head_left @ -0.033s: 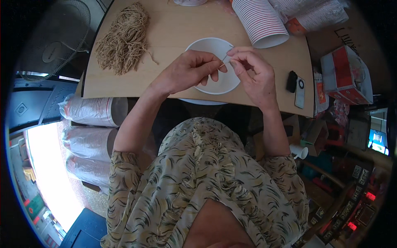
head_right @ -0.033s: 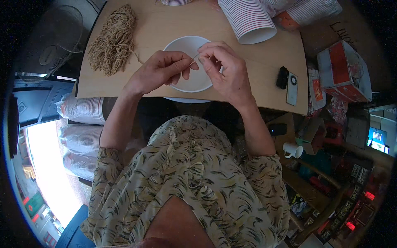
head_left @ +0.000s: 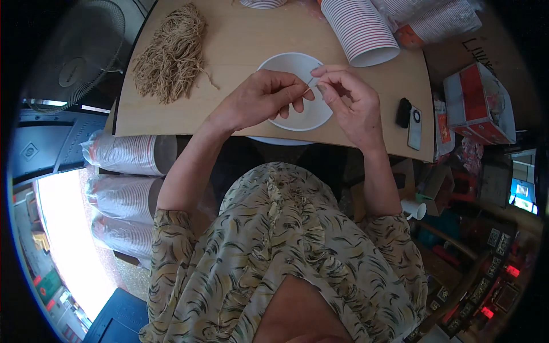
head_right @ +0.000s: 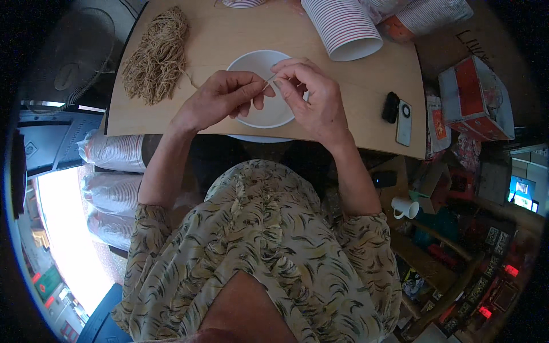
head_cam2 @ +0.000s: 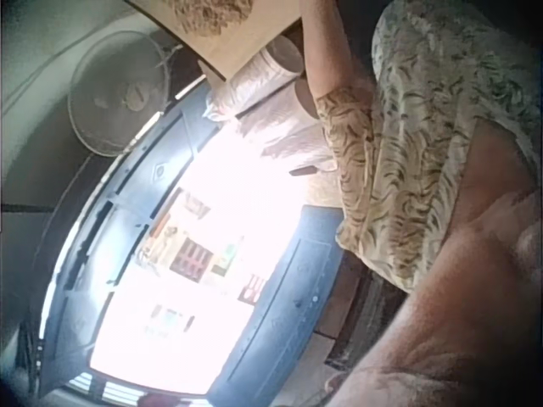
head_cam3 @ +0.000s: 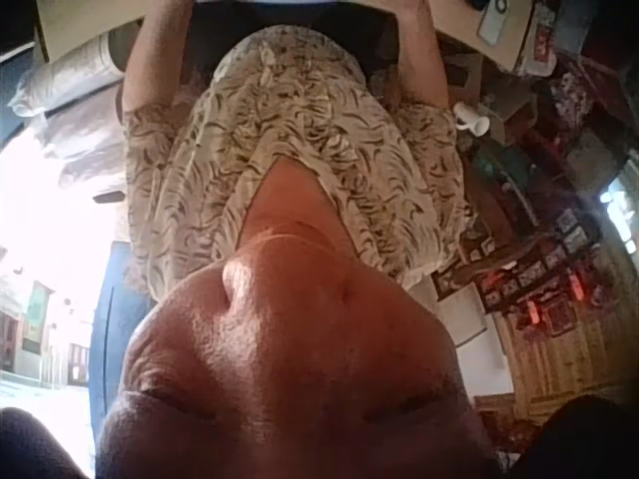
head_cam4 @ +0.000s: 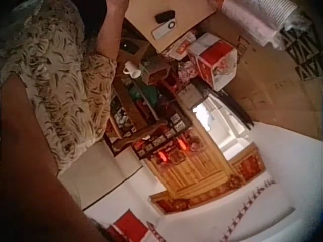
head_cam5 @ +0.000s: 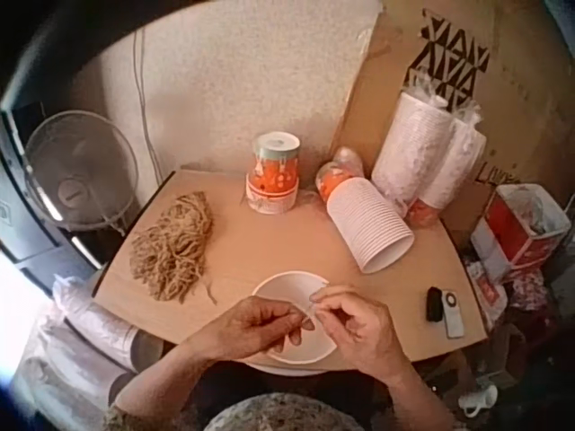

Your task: Thread a thin string through the pre-drilled holes in a decorative paper bucket and knot it to create a handle.

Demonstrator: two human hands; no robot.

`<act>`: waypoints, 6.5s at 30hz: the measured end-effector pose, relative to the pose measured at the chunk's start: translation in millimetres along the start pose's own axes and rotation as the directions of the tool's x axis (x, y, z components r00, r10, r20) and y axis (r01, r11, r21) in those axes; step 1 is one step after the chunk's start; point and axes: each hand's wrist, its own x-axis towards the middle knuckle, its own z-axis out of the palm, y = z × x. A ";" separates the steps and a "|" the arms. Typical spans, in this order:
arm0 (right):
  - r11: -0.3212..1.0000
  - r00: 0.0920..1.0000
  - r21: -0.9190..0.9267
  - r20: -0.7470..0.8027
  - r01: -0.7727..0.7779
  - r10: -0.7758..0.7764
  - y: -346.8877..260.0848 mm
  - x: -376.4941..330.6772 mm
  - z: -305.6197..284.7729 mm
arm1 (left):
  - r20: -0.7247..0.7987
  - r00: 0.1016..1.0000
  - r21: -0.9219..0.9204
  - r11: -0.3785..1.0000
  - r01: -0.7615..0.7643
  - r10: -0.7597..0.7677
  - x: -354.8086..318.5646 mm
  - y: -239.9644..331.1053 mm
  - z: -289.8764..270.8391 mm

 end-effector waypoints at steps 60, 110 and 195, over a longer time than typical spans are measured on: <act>0.908 0.962 0.334 -0.010 -0.253 0.272 26.7 13.4 21.2 | -0.313 0.950 -0.270 0.959 -0.086 -0.002 0.6 -25.6 -10.0; 0.851 0.921 0.393 -0.024 -0.349 0.389 13.7 -9.3 29.5 | -0.357 0.930 -0.160 0.975 -0.154 0.088 2.7 -46.2 5.9; 0.772 0.935 0.534 0.124 -0.344 0.331 36.7 -3.7 26.8 | -0.147 0.989 -0.217 0.976 -0.014 -0.018 -10.5 -29.8 -17.4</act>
